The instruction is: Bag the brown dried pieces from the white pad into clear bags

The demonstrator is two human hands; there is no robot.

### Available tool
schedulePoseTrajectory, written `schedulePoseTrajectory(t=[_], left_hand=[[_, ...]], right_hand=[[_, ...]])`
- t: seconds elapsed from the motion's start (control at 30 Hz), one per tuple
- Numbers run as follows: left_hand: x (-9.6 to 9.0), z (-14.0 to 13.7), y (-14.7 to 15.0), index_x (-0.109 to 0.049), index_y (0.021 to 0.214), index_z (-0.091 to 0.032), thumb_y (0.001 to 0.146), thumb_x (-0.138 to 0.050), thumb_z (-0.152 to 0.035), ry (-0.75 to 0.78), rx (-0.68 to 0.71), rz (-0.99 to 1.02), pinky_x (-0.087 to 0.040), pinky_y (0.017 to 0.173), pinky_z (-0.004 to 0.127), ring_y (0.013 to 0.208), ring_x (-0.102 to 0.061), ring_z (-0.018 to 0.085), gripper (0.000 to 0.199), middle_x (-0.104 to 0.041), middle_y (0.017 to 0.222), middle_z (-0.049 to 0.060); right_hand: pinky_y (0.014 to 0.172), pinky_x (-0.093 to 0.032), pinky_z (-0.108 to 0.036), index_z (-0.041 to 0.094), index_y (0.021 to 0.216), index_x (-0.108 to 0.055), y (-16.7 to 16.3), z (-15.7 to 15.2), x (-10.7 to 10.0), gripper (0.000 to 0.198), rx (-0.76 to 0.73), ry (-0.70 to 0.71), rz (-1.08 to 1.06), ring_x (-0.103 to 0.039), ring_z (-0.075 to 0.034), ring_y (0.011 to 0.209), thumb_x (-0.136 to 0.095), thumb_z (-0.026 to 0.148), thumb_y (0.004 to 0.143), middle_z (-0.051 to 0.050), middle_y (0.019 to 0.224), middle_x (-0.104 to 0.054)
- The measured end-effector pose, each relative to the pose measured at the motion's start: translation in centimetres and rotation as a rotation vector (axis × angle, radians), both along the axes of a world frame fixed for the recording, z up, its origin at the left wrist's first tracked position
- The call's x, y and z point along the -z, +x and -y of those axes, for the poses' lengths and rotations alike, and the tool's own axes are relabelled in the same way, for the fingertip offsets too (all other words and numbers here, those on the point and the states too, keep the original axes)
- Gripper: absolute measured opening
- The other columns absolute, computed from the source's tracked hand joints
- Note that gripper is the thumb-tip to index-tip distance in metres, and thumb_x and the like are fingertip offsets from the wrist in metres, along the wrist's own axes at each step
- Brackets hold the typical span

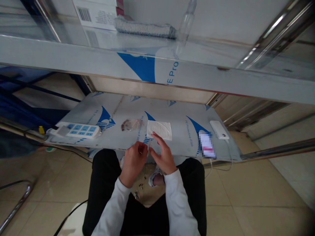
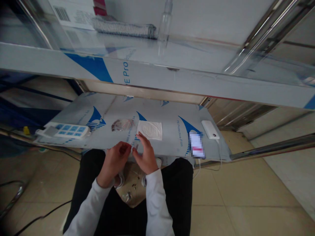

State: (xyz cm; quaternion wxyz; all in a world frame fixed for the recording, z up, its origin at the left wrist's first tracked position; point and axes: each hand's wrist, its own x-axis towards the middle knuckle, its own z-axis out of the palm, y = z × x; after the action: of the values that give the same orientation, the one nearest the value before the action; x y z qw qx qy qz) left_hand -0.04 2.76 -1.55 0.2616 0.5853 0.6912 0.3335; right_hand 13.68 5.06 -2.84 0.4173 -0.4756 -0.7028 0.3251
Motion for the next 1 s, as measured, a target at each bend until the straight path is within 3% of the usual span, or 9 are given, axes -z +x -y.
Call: schedulePoseTrajectory(t=[0.1, 0.17, 0.3, 0.43, 0.63, 0.7, 0.77, 0.87, 1.0], left_hand=[[-0.4, -0.1, -0.7, -0.063, 0.085, -0.017, 0.083, -0.053, -0.036, -0.021, 0.026, 0.139, -0.049, 0.066, 0.028, 0.068, -0.068, 0.018, 0.021, -0.072, 0.077, 0.005], [-0.6, -0.2, -1.1, -0.065, 0.083, -0.017, 0.081, -0.055, -0.037, -0.031, 0.021, 0.186, -0.049, 0.064, 0.028, 0.067, -0.068, 0.019, 0.022, -0.072, 0.075, 0.005], [-0.9, 0.0, -1.3, -0.067, 0.08, -0.017, 0.078, -0.057, -0.034, -0.031, -0.011, 0.184, -0.049, 0.063, 0.028, 0.067, -0.068, 0.02, 0.02, -0.073, 0.075, 0.006], [-1.5, 0.1, -0.9, -0.066, 0.079, -0.019, 0.078, -0.056, -0.029, 0.005, -0.058, 0.018, -0.047, 0.063, 0.027, 0.066, -0.068, 0.018, 0.015, -0.072, 0.072, 0.004], [-1.4, 0.0, -1.2, -0.065, 0.081, -0.018, 0.086, -0.049, -0.042, 0.062, -0.086, 0.042, -0.045, 0.059, 0.026, 0.063, -0.067, 0.019, 0.029, -0.072, 0.071, 0.006], [-0.9, -0.1, -1.9, -0.064, 0.083, -0.018, 0.087, -0.046, -0.047, 0.072, -0.102, 0.064, -0.045, 0.058, 0.026, 0.065, -0.068, 0.019, 0.035, -0.072, 0.074, 0.007], [-0.2, -0.1, -2.7, -0.064, 0.084, -0.018, 0.088, -0.046, -0.049, 0.063, -0.105, 0.066, -0.046, 0.058, 0.026, 0.066, -0.068, 0.02, 0.037, -0.072, 0.075, 0.007], [0.9, -0.1, -4.0, -0.065, 0.083, -0.018, 0.087, -0.046, -0.05, 0.023, -0.092, 0.07, -0.047, 0.06, 0.026, 0.068, -0.069, 0.021, 0.037, -0.073, 0.077, 0.007], [2.1, -0.1, -5.5, -0.066, 0.082, -0.02, 0.086, -0.046, -0.049, -0.033, -0.1, 0.03, -0.047, 0.062, 0.027, 0.07, -0.07, 0.021, 0.036, -0.074, 0.077, 0.006]], right_hand=[[0.109, -0.035, -0.04, 0.023, 0.132, -0.05, 0.8, -0.1, -0.3, 0.051, -0.253, -0.055, -0.138, -0.047, -0.02, 0.129, -0.062, 0.026, 0.082, -0.008, 0.138, -0.053], [0.109, -0.035, -0.041, 0.023, 0.131, -0.051, 1.1, -0.3, -0.1, 0.061, -0.292, -0.085, -0.147, -0.05, -0.022, 0.126, -0.072, 0.03, 0.074, -0.008, 0.132, -0.057], [0.101, -0.043, -0.039, 0.02, 0.124, -0.055, 0.8, -0.7, 0.9, 0.069, -0.225, -0.058, -0.129, -0.059, -0.023, 0.112, -0.082, 0.031, 0.061, -0.009, 0.116, -0.065], [0.091, -0.049, -0.035, 0.018, 0.11, -0.061, 0.2, -0.5, 1.6, 0.046, -0.143, -0.057, -0.163, -0.065, -0.019, 0.094, -0.076, 0.027, 0.068, -0.005, 0.094, -0.068], [0.08, -0.052, -0.031, 0.018, 0.108, -0.062, 1.0, -1.7, 2.2, 0.041, -0.07, -0.055, -0.176, -0.065, -0.017, 0.084, -0.074, 0.033, 0.071, -0.004, 0.09, -0.068], [0.074, -0.053, -0.028, 0.016, 0.108, -0.062, 1.9, -4.2, 2.5, 0.041, -0.03, -0.057, 0.0, -0.065, -0.016, 0.078, -0.072, 0.035, 0.073, -0.004, 0.09, -0.068], [0.07, -0.052, -0.025, 0.015, 0.111, -0.062, 2.8, -7.6, 2.6, 0.042, -0.034, -0.039, 0.377, -0.064, -0.014, 0.075, -0.068, 0.038, 0.077, -0.005, 0.093, -0.068], [0.078, -0.05, -0.026, 0.017, 0.114, -0.062, 3.4, -13.2, 2.7, 0.042, -0.125, -0.011, 0.942, -0.065, -0.017, 0.089, -0.065, 0.041, 0.08, -0.008, 0.105, -0.068], [0.08, -0.049, -0.032, 0.017, 0.102, -0.069, 2.1, -17.9, 3.2, 0.043, -0.227, -0.028, 1.212, -0.064, -0.026, 0.098, -0.082, 0.031, 0.062, -0.013, 0.108, -0.068]])
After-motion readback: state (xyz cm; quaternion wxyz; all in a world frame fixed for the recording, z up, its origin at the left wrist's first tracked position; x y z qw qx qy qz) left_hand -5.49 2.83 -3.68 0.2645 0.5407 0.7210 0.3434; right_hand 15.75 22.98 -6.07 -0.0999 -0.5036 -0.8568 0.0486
